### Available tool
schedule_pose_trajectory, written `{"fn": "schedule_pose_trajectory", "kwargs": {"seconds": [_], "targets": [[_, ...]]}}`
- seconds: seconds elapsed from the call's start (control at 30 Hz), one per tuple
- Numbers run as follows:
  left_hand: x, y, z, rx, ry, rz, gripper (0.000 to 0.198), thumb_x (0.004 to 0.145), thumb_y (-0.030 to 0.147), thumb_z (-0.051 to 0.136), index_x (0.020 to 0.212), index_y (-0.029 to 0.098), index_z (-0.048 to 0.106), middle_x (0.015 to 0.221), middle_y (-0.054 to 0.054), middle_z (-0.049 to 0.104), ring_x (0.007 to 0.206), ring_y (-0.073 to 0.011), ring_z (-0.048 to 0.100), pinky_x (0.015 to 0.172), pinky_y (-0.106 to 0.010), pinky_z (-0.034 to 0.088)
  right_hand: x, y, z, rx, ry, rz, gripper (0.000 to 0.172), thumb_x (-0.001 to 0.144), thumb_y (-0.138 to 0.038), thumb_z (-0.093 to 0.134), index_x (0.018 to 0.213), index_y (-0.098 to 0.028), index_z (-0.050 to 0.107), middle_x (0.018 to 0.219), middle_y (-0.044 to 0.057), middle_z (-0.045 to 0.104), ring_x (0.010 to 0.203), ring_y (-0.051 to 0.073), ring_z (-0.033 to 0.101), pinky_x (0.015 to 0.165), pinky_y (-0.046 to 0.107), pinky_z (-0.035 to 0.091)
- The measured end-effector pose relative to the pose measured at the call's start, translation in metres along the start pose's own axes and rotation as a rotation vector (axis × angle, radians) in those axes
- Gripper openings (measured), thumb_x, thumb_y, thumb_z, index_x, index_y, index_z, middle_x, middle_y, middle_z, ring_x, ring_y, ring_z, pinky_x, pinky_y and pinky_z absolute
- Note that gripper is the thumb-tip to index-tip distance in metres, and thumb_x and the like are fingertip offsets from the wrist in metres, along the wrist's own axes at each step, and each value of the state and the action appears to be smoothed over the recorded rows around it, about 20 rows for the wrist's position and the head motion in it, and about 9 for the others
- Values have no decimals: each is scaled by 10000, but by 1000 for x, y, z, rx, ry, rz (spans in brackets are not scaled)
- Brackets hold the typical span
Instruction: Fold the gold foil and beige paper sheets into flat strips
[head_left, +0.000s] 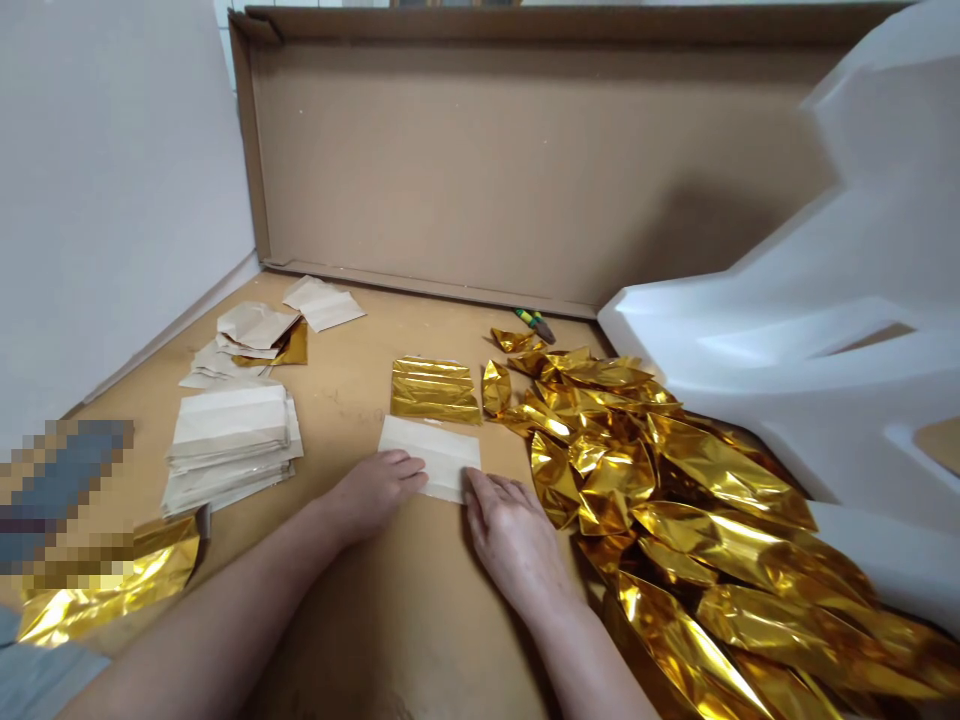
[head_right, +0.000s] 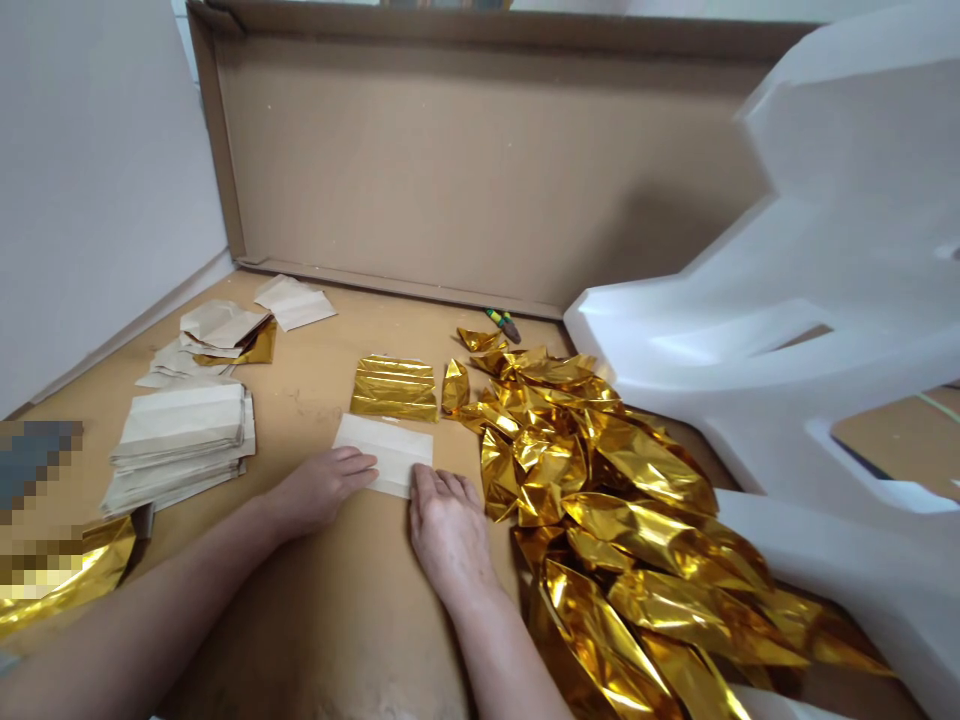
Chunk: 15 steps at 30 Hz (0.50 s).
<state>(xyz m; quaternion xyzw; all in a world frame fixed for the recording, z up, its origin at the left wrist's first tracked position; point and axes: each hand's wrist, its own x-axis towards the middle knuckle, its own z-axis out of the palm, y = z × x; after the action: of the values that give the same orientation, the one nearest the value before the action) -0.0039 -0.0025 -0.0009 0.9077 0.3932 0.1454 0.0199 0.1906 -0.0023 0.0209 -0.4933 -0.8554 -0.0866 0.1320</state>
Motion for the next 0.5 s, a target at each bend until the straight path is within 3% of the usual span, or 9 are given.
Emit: {"fn": "schedule_pose_trajectory", "kwargs": {"seconds": [0.17, 0.3, 0.5], "targets": [[1, 1, 0, -27, -18, -29, 222, 828, 71, 451, 997, 128, 583, 1028, -92, 608, 885, -192, 530, 832, -310, 455, -4, -6, 14, 105, 105, -119, 395, 871, -176, 336, 1227, -145, 503, 1131, 143, 639, 1081, 263, 558, 909, 454, 429], [2, 0, 1, -94, -4, -28, 322, 833, 116, 471, 1150, 126, 524, 1084, -87, 599, 928, -201, 525, 869, -319, 442, -3, -20, 22, 258, 24, -203, 456, 893, -245, 338, 1318, -90, 395, 1192, 180, 599, 1153, 265, 513, 941, 489, 422], [2, -1, 3, -107, -13, -51, 319, 840, 126, 462, 1152, 122, 533, 1087, -86, 605, 906, -208, 524, 841, -322, 446, 0, -20, 25, 273, -33, -211, 455, 913, -291, 328, 1326, -112, 396, 1201, 185, 593, 1165, 259, 511, 966, 518, 400]]}}
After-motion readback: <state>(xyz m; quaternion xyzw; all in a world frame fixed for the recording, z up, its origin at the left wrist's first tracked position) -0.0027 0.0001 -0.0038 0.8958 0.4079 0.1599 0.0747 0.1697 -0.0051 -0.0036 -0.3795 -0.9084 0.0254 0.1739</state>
